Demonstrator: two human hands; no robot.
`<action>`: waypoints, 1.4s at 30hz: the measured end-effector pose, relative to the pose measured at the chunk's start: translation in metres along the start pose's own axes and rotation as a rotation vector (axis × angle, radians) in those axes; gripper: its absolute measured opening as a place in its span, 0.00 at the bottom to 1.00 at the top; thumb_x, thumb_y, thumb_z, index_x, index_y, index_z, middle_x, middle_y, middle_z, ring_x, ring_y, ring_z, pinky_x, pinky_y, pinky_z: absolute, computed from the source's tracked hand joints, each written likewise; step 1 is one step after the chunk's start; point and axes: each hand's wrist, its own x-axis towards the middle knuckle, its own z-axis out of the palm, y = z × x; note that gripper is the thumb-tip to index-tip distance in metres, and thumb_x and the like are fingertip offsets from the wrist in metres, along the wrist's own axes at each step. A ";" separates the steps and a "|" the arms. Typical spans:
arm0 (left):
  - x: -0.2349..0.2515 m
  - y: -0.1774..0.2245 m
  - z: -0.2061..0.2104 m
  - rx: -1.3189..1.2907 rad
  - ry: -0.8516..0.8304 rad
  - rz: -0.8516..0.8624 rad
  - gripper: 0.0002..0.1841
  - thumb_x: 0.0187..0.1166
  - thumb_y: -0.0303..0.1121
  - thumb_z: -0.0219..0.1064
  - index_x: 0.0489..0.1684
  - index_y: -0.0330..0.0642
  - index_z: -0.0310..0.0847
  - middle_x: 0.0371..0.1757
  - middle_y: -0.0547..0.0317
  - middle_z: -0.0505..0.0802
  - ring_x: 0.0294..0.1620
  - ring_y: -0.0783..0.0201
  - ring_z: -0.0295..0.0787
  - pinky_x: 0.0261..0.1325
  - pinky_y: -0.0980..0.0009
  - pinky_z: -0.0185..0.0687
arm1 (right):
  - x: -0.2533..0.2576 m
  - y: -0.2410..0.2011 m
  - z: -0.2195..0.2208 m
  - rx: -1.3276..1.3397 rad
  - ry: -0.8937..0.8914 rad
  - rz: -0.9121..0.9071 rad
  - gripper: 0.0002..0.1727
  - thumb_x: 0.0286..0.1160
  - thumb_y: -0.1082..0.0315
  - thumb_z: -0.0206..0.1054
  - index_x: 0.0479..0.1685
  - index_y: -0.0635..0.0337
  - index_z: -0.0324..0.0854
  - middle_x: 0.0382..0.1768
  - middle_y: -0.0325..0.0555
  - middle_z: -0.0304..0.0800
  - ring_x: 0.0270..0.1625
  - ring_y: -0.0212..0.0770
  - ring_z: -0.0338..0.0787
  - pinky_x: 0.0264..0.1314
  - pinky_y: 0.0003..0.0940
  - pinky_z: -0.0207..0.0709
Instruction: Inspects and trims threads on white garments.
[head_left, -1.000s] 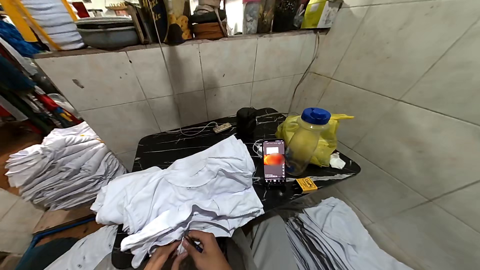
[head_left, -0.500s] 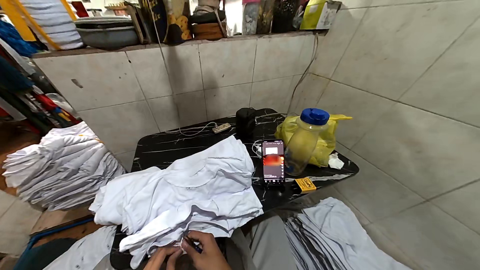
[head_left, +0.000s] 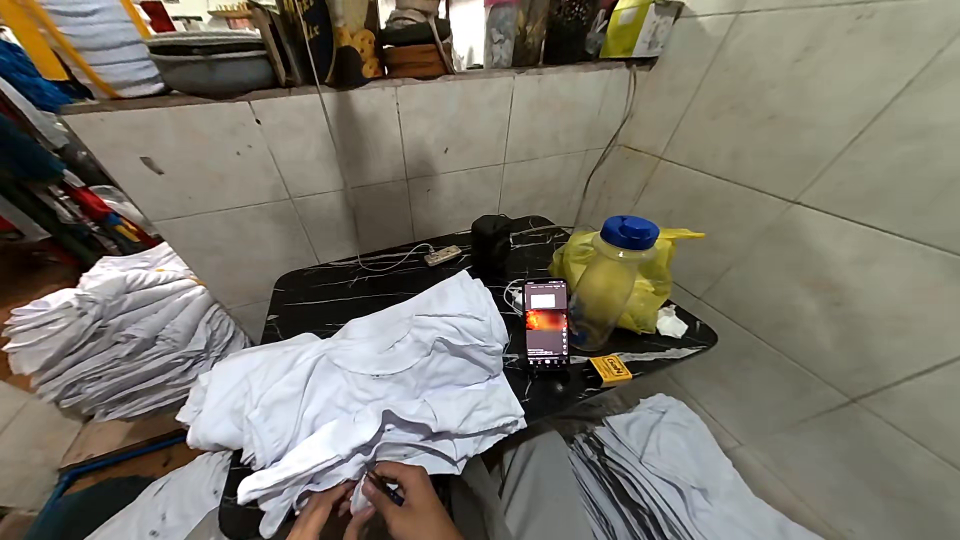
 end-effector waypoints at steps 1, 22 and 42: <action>-0.001 -0.001 0.000 0.014 0.020 0.026 0.15 0.71 0.31 0.78 0.47 0.26 0.91 0.43 0.40 0.95 0.44 0.59 0.94 0.57 0.67 0.88 | 0.000 0.000 0.000 -0.004 -0.001 0.001 0.13 0.84 0.68 0.64 0.45 0.73 0.87 0.38 0.54 0.91 0.41 0.37 0.89 0.51 0.36 0.82; -0.002 -0.001 -0.004 0.018 -0.021 -0.004 0.14 0.73 0.29 0.76 0.49 0.25 0.90 0.44 0.39 0.95 0.45 0.55 0.94 0.58 0.63 0.89 | 0.000 0.002 0.000 -0.004 -0.001 -0.010 0.13 0.84 0.67 0.64 0.44 0.73 0.87 0.37 0.55 0.90 0.41 0.39 0.89 0.51 0.37 0.82; -0.001 -0.002 -0.003 0.191 -0.065 0.005 0.15 0.73 0.33 0.76 0.49 0.29 0.89 0.39 0.42 0.93 0.36 0.53 0.91 0.44 0.59 0.88 | -0.003 -0.002 -0.002 -0.036 -0.021 -0.023 0.14 0.83 0.66 0.66 0.50 0.72 0.87 0.43 0.57 0.93 0.47 0.42 0.92 0.57 0.41 0.84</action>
